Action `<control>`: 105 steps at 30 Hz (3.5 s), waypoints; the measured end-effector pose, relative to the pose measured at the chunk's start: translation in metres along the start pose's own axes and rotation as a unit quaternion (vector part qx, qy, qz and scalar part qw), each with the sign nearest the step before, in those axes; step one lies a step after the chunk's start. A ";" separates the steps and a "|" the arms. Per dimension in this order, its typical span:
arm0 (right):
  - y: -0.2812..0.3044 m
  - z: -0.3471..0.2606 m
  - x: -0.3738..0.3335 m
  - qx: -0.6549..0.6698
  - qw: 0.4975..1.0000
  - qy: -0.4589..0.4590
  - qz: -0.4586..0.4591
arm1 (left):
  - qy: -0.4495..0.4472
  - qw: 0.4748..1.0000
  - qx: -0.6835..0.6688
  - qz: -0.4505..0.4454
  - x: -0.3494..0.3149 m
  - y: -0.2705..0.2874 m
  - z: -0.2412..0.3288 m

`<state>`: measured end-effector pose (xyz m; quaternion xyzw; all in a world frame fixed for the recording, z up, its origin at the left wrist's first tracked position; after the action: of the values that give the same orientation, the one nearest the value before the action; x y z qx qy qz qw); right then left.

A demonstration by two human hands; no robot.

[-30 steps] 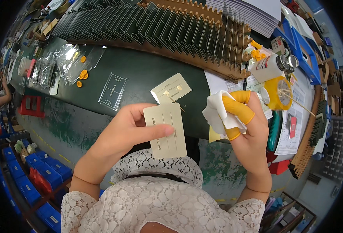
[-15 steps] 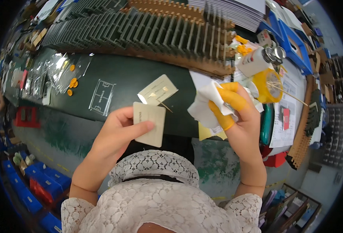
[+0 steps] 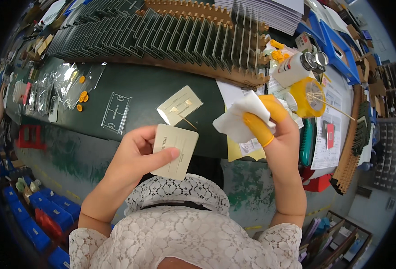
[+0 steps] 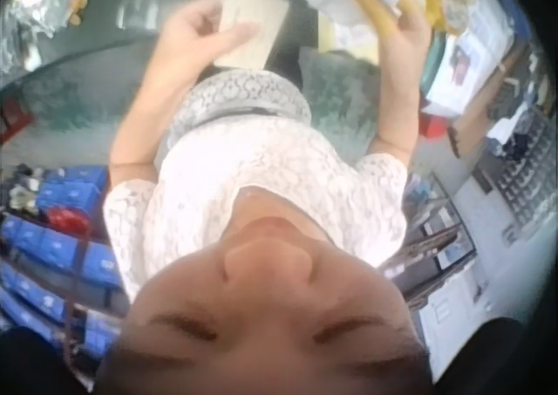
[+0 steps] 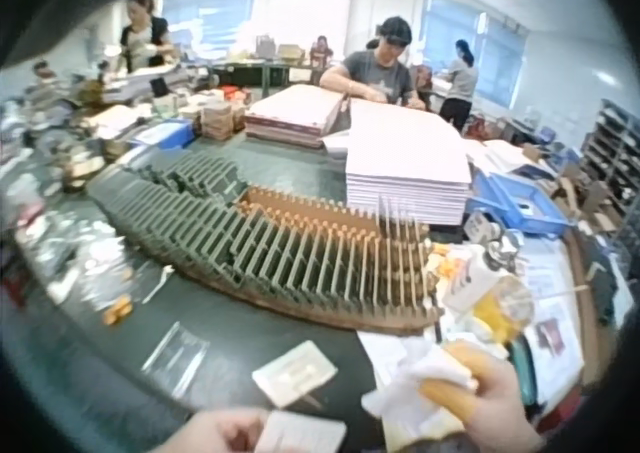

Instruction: The person cleans small rectangular cards at a workbench. They use a wooden stick to apply a substance to the card surface, then wipe the card with a white cloth. The person repeats this process on multiple cards, handling them one at a time and placing them back on the table after cleaning.

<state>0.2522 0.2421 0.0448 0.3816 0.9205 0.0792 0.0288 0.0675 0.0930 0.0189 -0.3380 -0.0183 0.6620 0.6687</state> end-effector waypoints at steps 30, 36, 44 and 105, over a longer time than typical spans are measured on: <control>-0.074 -0.065 -0.042 -0.593 0.712 0.369 -0.077 | 0.043 0.992 0.031 -0.114 0.002 -0.011 -0.009; -0.077 -0.062 -0.045 -0.609 0.696 0.366 -0.097 | 0.061 0.993 0.031 -0.101 0.001 -0.015 -0.005; -0.073 -0.066 -0.038 -0.614 0.713 0.328 -0.081 | 0.073 0.992 0.048 -0.093 0.001 -0.014 -0.007; -0.029 -0.013 -0.014 -0.220 0.969 0.110 0.005 | -0.213 0.851 -0.425 -0.223 -0.003 0.036 0.003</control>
<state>0.2404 0.2106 0.0530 0.3598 0.8759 0.3214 0.0102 0.0339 0.0881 0.0053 -0.4269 -0.5150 0.4785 0.5688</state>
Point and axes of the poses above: each hand's wrist, its own x-axis towards the middle knuckle, its own y-axis out of the back of the hand, z = x × y, the point moved 6 cm from there along x, towards the middle knuckle, and after that the axes turned 14 degrees about -z, right-handed, at the moved point
